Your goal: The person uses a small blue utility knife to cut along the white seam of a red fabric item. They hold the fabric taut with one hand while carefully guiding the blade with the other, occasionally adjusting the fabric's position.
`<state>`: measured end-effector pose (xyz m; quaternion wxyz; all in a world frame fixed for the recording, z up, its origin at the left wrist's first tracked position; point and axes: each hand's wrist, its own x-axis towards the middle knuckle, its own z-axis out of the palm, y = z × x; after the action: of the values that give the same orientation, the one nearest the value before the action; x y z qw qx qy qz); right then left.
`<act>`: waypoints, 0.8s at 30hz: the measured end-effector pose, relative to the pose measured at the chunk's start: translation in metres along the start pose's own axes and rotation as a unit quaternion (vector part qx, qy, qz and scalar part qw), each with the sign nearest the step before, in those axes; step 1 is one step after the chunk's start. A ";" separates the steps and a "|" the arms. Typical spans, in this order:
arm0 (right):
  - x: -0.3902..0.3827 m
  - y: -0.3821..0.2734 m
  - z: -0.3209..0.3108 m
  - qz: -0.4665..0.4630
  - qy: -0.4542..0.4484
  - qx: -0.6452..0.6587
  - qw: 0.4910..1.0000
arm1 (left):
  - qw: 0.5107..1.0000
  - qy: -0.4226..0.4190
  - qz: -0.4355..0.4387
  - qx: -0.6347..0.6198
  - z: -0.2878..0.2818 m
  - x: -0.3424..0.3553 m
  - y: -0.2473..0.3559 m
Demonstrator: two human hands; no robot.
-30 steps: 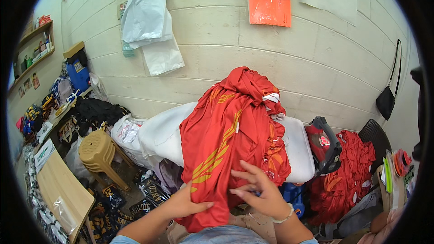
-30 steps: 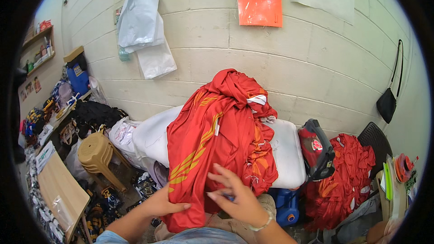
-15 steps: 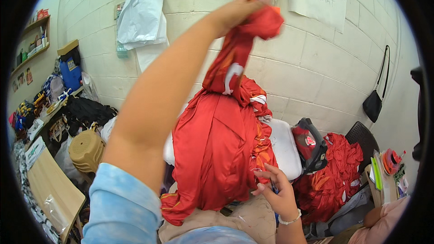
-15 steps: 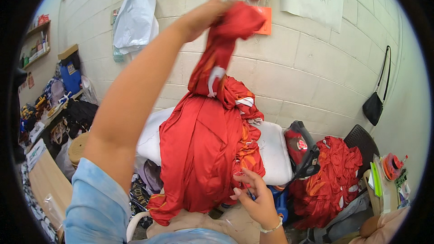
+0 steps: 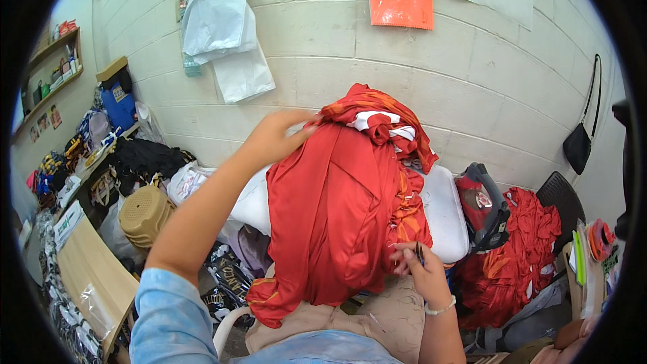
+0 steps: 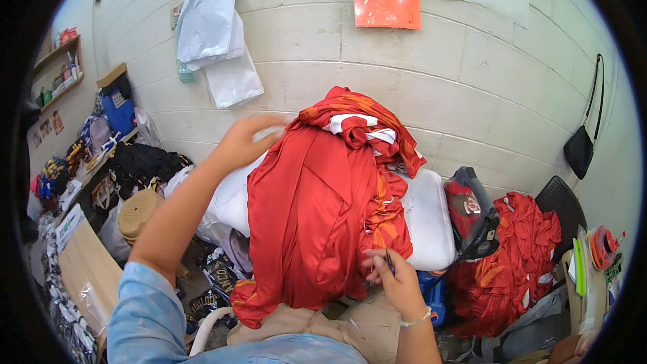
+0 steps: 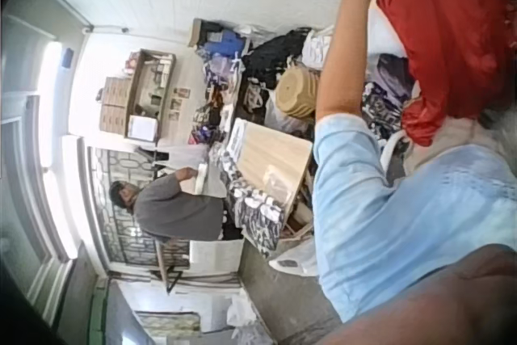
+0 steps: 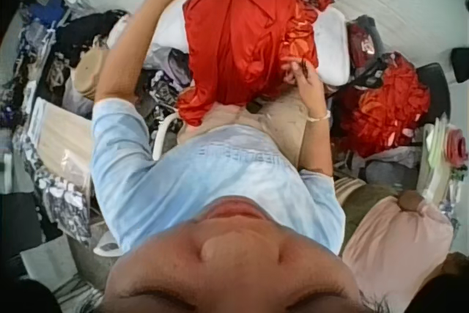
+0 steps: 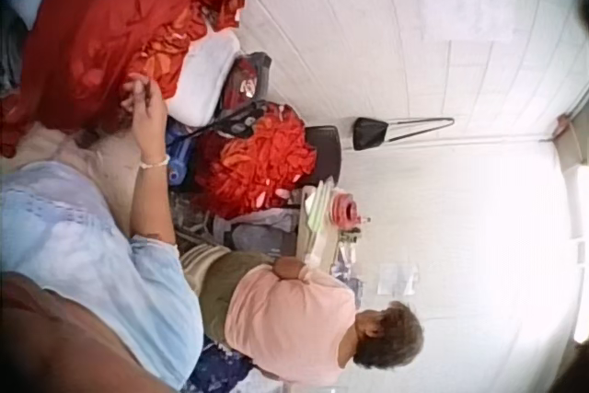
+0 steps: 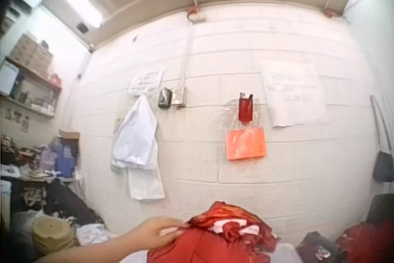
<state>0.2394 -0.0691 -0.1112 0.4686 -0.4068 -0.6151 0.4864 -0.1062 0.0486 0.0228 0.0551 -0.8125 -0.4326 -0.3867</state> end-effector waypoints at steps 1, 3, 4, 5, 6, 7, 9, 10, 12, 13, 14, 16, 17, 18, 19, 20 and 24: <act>0.008 -0.001 0.002 0.022 0.025 -0.018 0.999 | 0.999 0.042 -0.001 -0.024 0.001 -0.028 -0.007; 0.024 -0.006 0.007 -0.077 0.054 -0.103 0.990 | 0.975 0.070 -0.199 -0.063 0.006 -0.083 -0.009; 0.031 -0.010 0.013 -0.130 0.070 -0.142 0.979 | 0.957 0.084 -0.270 -0.060 0.011 -0.107 -0.004; 0.039 -0.014 0.020 -0.155 0.089 -0.181 0.967 | 0.921 0.079 -0.375 -0.064 0.016 -0.131 0.004; 0.042 -0.019 0.027 -0.166 0.082 -0.170 0.968 | 0.910 0.050 -0.406 -0.070 0.024 -0.155 0.016; 0.046 -0.024 0.035 -0.191 0.065 -0.176 0.963 | 0.878 0.005 -0.473 -0.078 0.034 -0.177 0.030; 0.054 -0.034 0.050 -0.226 0.030 -0.184 0.956 | 0.863 -0.146 -0.480 -0.064 0.049 -0.209 0.050; 0.057 -0.039 0.056 -0.232 0.017 -0.197 0.952 | 0.878 -0.151 -0.440 -0.111 0.050 -0.216 0.051; 0.067 -0.046 0.066 -0.271 -0.007 -0.213 0.939 | 0.893 -0.160 -0.360 -0.219 0.043 -0.225 0.048; 0.072 -0.050 0.069 -0.286 -0.026 -0.222 0.932 | 0.919 -0.143 -0.325 -0.171 0.032 -0.224 0.039; 0.078 -0.053 0.071 -0.299 -0.042 -0.245 0.922 | 0.899 -0.185 -0.375 -0.132 0.017 -0.220 0.029; 0.090 -0.060 0.075 -0.320 -0.054 -0.258 0.910 | 0.894 -0.132 -0.397 -0.158 -0.017 -0.213 0.014; 0.096 -0.063 0.077 -0.320 -0.060 -0.270 0.906 | 0.901 -0.099 -0.377 -0.191 -0.038 -0.208 0.007; 0.101 -0.066 0.080 -0.323 -0.063 -0.274 0.904 | 0.896 -0.040 -0.375 -0.234 -0.054 -0.201 0.003; 0.105 -0.068 0.085 -0.345 -0.062 -0.264 0.899 | 0.915 -0.008 -0.357 -0.185 -0.072 -0.194 0.000; 0.108 -0.071 0.090 -0.352 -0.065 -0.260 0.897 | 0.935 0.025 -0.314 -0.162 -0.089 -0.187 -0.002; 0.122 -0.077 0.120 -0.404 -0.041 -0.204 0.891 | 0.897 0.164 -0.334 -0.239 -0.136 -0.154 -0.002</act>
<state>0.0915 0.0063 -0.0245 0.5059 -0.1890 -0.8307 0.1353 -0.2369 -0.1090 0.0127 -0.2033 -0.5336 -0.5580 -0.6021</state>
